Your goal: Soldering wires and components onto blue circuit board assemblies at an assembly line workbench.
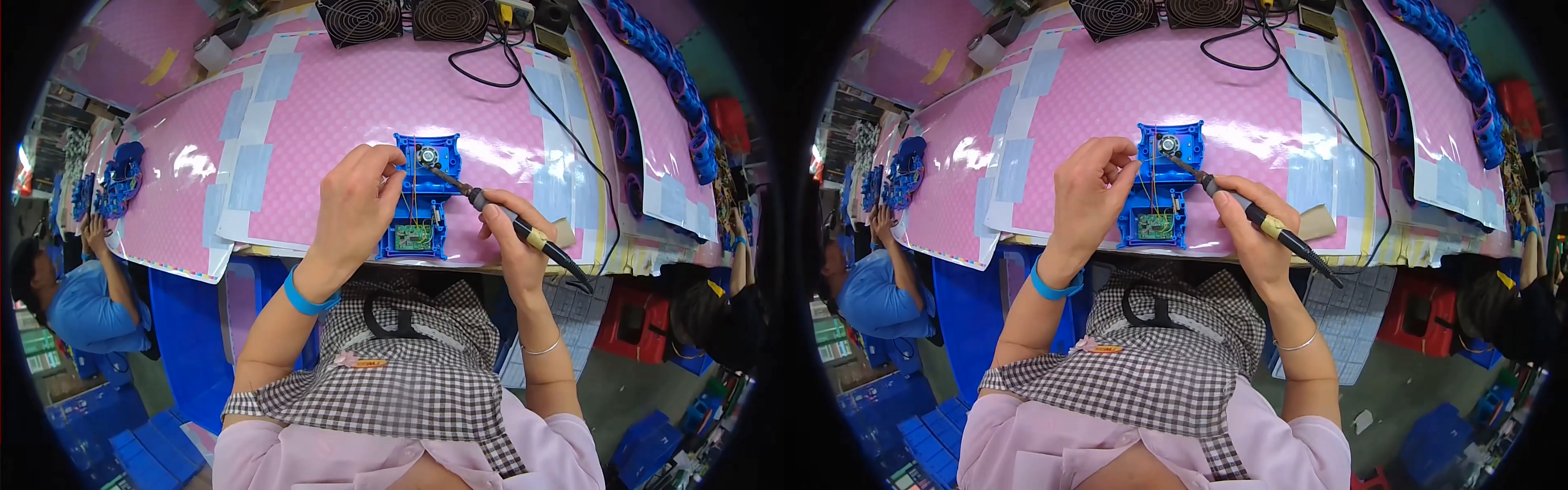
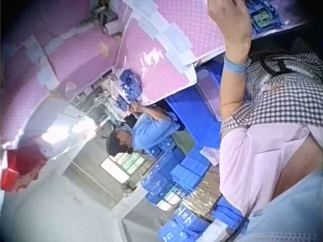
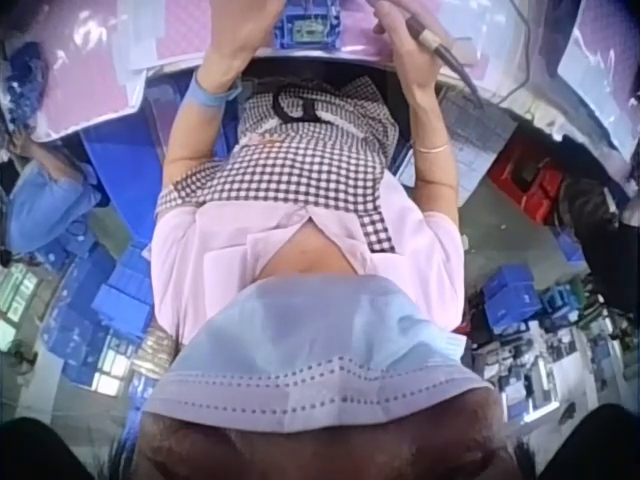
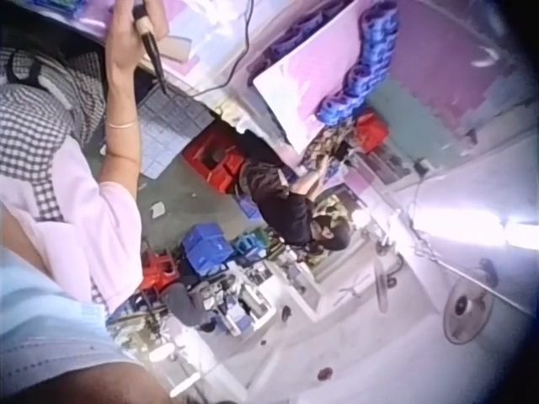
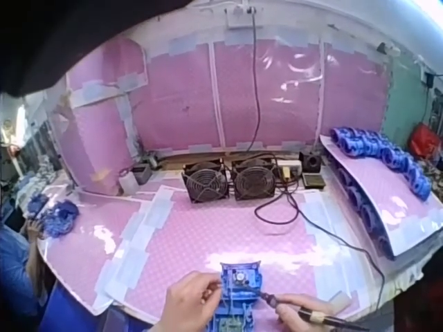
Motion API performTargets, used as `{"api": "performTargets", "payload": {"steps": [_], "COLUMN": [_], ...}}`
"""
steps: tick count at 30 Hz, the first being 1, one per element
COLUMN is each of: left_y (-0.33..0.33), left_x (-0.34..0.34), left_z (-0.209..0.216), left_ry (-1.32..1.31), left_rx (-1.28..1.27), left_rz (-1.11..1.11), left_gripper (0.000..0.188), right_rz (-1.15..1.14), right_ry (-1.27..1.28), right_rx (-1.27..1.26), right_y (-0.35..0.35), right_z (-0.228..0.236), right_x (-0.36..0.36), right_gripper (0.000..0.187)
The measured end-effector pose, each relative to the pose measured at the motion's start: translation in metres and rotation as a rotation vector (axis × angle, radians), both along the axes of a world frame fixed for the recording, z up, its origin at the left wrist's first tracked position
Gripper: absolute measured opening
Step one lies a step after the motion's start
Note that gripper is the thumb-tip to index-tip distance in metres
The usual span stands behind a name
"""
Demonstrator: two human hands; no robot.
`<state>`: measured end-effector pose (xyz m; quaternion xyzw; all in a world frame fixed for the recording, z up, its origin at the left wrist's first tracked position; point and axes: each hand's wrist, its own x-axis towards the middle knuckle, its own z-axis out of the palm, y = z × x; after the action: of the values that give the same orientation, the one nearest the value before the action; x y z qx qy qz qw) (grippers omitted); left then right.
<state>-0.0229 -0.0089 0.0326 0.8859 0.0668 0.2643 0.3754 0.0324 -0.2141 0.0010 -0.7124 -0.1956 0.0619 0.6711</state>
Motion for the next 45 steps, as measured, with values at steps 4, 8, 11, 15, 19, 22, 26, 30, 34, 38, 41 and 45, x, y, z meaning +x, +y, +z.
{"api": "performTargets", "payload": {"steps": [4,8,11,15,19,22,26,30,34,38,41,45], "left_y": [0.000,0.000,-0.001,-0.005,-0.012,-0.017,-0.017,-0.018,-0.018,-0.015,-0.006,0.006], "left_x": [0.002,0.003,0.003,0.002,0.008,0.014,0.018,0.020,0.023,0.022,0.014,0.003], "left_z": [-0.001,-0.002,-0.001,0.002,0.003,0.000,-0.004,-0.003,-0.007,-0.007,0.000,-0.004], "left_ry": [-0.001,-0.012,-0.021,-0.030,-0.008,-0.001,-0.027,0.030,0.019,0.029,-0.091,0.097], "left_rx": [-0.002,0.020,0.041,0.087,0.141,0.142,0.165,0.158,0.171,0.230,0.183,-0.462], "left_rz": [0.004,-0.004,-0.008,-0.040,-0.086,-0.092,-0.098,-0.090,-0.101,-0.094,-0.050,0.181], "left_gripper": [0.014,0.014,0.014,0.014,0.014,0.014,0.013,0.013,0.014,0.015,0.008,0.014], "right_rz": [0.003,0.005,0.014,-0.065,-0.082,-0.047,-0.028,-0.021,-0.027,-0.016,-0.012,-0.047], "right_ry": [-0.048,-0.125,-0.221,-0.211,-0.199,-0.193,-0.221,-0.230,-0.213,-0.263,-0.274,-0.211], "right_rx": [-0.025,-0.052,-0.057,-0.050,-0.075,-0.107,-0.089,-0.104,-0.109,-0.107,-0.101,-0.058], "right_y": [0.000,0.000,-0.002,-0.013,-0.020,-0.019,-0.014,-0.015,-0.014,-0.013,-0.015,-0.018], "right_z": [0.000,-0.001,0.001,0.009,0.009,0.009,0.008,0.008,0.009,0.011,0.009,0.009], "right_x": [0.000,0.001,0.001,0.006,0.014,0.015,0.015,0.017,0.017,0.018,0.018,0.019], "right_gripper": [0.021,0.019,0.017,0.015,0.015,0.015,0.013,0.013,0.013,0.014,0.014,0.015]}}
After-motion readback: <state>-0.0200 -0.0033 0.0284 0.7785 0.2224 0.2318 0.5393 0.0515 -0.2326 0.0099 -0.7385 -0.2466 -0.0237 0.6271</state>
